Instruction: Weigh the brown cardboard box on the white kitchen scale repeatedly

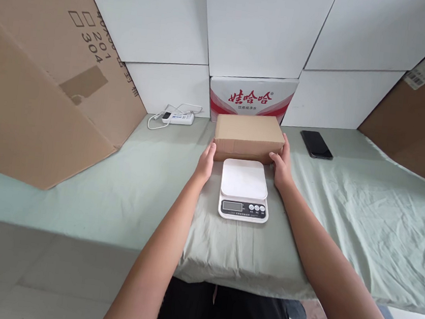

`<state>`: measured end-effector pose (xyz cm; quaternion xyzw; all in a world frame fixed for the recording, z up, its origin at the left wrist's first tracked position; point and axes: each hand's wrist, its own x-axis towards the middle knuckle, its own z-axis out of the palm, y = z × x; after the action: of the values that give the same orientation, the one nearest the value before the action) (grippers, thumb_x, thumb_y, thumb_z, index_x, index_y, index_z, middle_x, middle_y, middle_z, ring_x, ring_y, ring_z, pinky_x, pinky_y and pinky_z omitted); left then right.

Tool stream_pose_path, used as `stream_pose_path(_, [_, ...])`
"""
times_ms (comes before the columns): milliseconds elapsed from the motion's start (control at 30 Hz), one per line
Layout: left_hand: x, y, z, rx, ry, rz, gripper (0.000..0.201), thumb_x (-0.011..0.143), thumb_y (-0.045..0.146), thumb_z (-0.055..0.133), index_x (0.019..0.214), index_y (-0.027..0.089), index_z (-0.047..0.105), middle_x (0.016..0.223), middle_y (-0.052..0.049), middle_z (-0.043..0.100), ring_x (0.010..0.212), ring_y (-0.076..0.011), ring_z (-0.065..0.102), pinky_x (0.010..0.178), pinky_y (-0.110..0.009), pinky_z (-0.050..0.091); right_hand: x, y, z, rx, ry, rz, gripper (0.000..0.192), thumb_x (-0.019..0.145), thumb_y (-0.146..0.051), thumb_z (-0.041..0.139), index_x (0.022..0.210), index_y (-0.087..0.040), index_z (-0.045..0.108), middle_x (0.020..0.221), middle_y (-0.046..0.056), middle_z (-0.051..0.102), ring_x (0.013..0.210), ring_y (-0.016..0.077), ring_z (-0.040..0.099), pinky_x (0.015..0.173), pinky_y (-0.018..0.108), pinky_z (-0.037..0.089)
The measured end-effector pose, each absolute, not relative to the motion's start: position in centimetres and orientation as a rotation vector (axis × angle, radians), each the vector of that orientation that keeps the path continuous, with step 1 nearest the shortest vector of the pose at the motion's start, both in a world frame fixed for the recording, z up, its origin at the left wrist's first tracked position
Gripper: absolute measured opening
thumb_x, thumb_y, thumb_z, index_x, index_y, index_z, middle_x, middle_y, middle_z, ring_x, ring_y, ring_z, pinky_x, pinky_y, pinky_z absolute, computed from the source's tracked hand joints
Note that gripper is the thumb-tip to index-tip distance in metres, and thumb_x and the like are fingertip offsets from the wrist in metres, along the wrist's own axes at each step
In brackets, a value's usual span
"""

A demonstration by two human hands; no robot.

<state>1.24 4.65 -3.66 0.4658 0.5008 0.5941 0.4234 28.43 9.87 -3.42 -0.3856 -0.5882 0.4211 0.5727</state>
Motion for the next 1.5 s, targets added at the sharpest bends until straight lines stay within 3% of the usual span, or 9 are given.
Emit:
stream_pose_path(267, [1.4, 4.6, -3.5, 1.183, 1.231, 1.5, 0.077, 0.106, 0.083, 0.05, 0.16, 0.031, 0.066, 0.18, -0.005, 0.058, 0.175, -0.0336, 0.042, 0.145, -0.05, 0.034, 28.7, 10.0, -3.4, -0.872, -1.411, 1.003, 0.105, 0.084, -0.057, 0.073, 0.178, -0.046, 0.027, 0.187, -0.004, 0.044, 0.179, 0.0385, 0.033, 0.15, 0.064, 0.022])
stream_pose_path(467, [1.4, 4.2, -3.1, 1.166, 1.254, 1.494, 0.077, 0.107, 0.078, 0.051, 0.165, 0.029, 0.062, 0.181, -0.004, 0.056, 0.176, -0.0326, 0.04, 0.146, -0.05, 0.031, 28.5, 9.4, -3.0, -0.869, -1.446, 0.984, 0.113, 0.085, -0.064, 0.077, 0.181, -0.044, 0.021, 0.188, 0.0, 0.043, 0.179, 0.039, 0.034, 0.15, 0.064, 0.023])
stream_pose_path(633, [1.6, 3.5, -1.6, 1.272, 1.193, 1.605, 0.08, 0.105, 0.083, 0.049, 0.165, 0.032, 0.062, 0.178, -0.002, 0.06, 0.176, -0.0316, 0.041, 0.143, -0.042, 0.037, 27.8, 8.0, -1.4, -0.783, -1.465, 0.892, 0.118, 0.087, -0.074, 0.076, 0.182, -0.049, 0.012, 0.193, -0.003, 0.032, 0.18, 0.0398, 0.031, 0.149, 0.066, 0.027])
stream_pose_path(800, [2.1, 0.1, 1.1, 1.391, 1.064, 1.718, 0.086, 0.102, 0.088, 0.051, 0.168, 0.033, 0.059, 0.177, -0.006, 0.061, 0.175, -0.035, 0.041, 0.141, -0.044, 0.04, 28.4, 4.1, 1.7, -0.745, -1.493, 0.747, 0.107, 0.095, -0.072, 0.074, 0.182, -0.054, 0.014, 0.193, -0.004, 0.029, 0.179, 0.0422, 0.031, 0.146, 0.069, 0.033])
stream_pose_path(900, [2.3, -3.7, 1.8, 1.424, 0.988, 1.726, 0.08, 0.106, 0.082, 0.051, 0.169, 0.033, 0.059, 0.176, -0.006, 0.061, 0.176, -0.0351, 0.04, 0.142, -0.045, 0.037, 29.8, 0.9, 1.7, -0.759, -1.535, 0.715, 0.104, 0.098, -0.068, 0.075, 0.182, -0.054, 0.014, 0.194, -0.003, 0.026, 0.182, 0.0421, 0.025, 0.147, 0.069, 0.03])
stream_pose_path(1067, [2.8, -8.7, 0.1, 1.429, 1.005, 1.694, 0.083, 0.106, 0.081, 0.05, 0.17, 0.027, 0.058, 0.176, -0.012, 0.061, 0.176, -0.0392, 0.039, 0.146, -0.054, 0.032, 31.7, -2.3, -2.2, -0.868, -1.561, 0.665, 0.12, 0.095, -0.069, 0.079, 0.185, -0.044, 0.004, 0.197, 0.004, 0.014, 0.184, 0.0425, 0.014, 0.148, 0.073, 0.017])
stream_pose_path(1267, [3.3, -9.9, -1.7, 1.366, 1.063, 1.652, 0.083, 0.105, 0.082, 0.052, 0.17, 0.031, 0.058, 0.181, -0.01, 0.055, 0.179, -0.0394, 0.033, 0.148, -0.058, 0.026, 31.2, -2.7, -4.1, -0.941, -1.522, 0.704, 0.11, 0.097, -0.064, 0.076, 0.184, -0.046, 0.01, 0.197, 0.002, 0.017, 0.184, 0.0357, 0.017, 0.15, 0.065, 0.012])
stream_pose_path(1500, [3.1, -9.3, -2.0, 1.343, 1.113, 1.63, 0.086, 0.104, 0.084, 0.052, 0.171, 0.029, 0.056, 0.18, -0.011, 0.057, 0.177, -0.0396, 0.037, 0.146, -0.057, 0.029, 30.8, -2.6, -3.6, -0.984, -1.487, 0.752, 0.111, 0.093, -0.063, 0.079, 0.182, -0.043, 0.017, 0.196, 0.005, 0.021, 0.182, 0.0358, 0.022, 0.15, 0.066, 0.014])
